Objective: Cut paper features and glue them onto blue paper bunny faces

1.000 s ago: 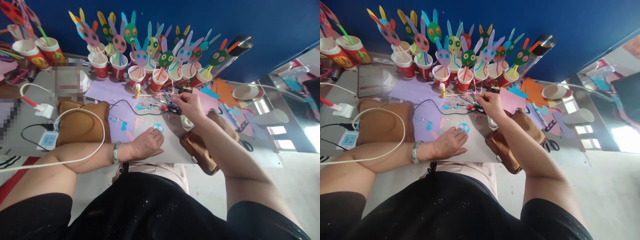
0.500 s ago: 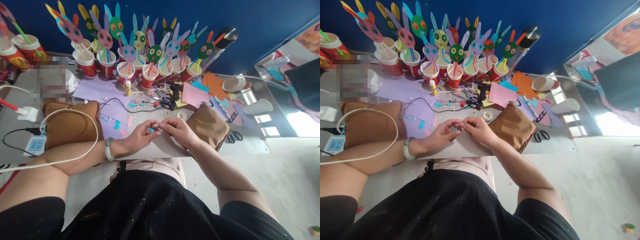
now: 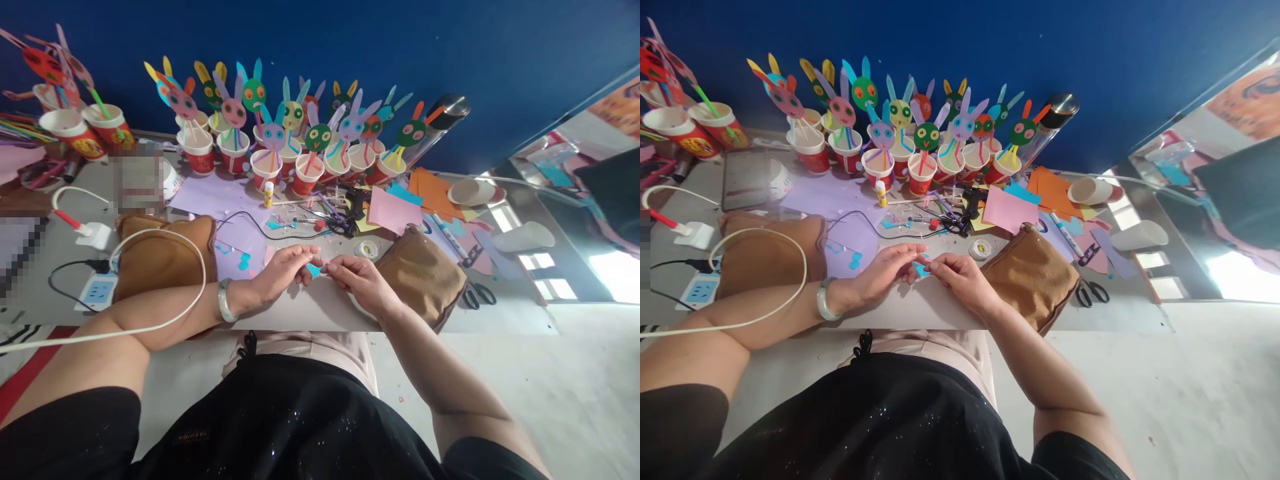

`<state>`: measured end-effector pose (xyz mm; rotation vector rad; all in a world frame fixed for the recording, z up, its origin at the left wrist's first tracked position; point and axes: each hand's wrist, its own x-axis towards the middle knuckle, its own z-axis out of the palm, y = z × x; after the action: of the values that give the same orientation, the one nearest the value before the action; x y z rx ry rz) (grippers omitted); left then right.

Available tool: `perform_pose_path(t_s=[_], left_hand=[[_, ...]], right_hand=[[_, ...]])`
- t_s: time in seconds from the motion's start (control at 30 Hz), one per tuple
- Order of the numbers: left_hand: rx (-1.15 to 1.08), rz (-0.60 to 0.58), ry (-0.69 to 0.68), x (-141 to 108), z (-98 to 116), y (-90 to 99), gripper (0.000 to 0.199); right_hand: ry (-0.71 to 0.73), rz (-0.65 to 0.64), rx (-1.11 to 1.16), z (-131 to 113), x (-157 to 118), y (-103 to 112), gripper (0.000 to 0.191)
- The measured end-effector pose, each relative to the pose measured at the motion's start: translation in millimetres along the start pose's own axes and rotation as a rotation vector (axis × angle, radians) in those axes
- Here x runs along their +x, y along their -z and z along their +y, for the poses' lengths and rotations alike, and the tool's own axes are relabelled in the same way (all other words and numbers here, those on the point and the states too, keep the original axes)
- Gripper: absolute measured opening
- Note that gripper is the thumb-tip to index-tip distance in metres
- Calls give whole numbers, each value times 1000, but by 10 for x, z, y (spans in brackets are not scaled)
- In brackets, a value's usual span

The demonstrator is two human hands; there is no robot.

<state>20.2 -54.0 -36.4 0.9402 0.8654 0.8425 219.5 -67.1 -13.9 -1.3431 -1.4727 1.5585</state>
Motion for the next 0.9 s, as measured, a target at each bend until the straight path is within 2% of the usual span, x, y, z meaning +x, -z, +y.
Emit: perform_pose_path(t_s=[0.07,0.17,0.5,0.9], left_hand=[[8,-61,22,-4,-3,6,30],[1,-110,-18,-12,5,19,23],[114,-19,-90,-16,40,48,22],[89,-17,-75,-25,84,13,26]], right_hand=[[-3,-10,8,7,10,-9,45],[5,-1,-6,-9,21,-49,46],[-20,90,45,79,27,-143,46],[21,182,-22,119,29,-115,45]])
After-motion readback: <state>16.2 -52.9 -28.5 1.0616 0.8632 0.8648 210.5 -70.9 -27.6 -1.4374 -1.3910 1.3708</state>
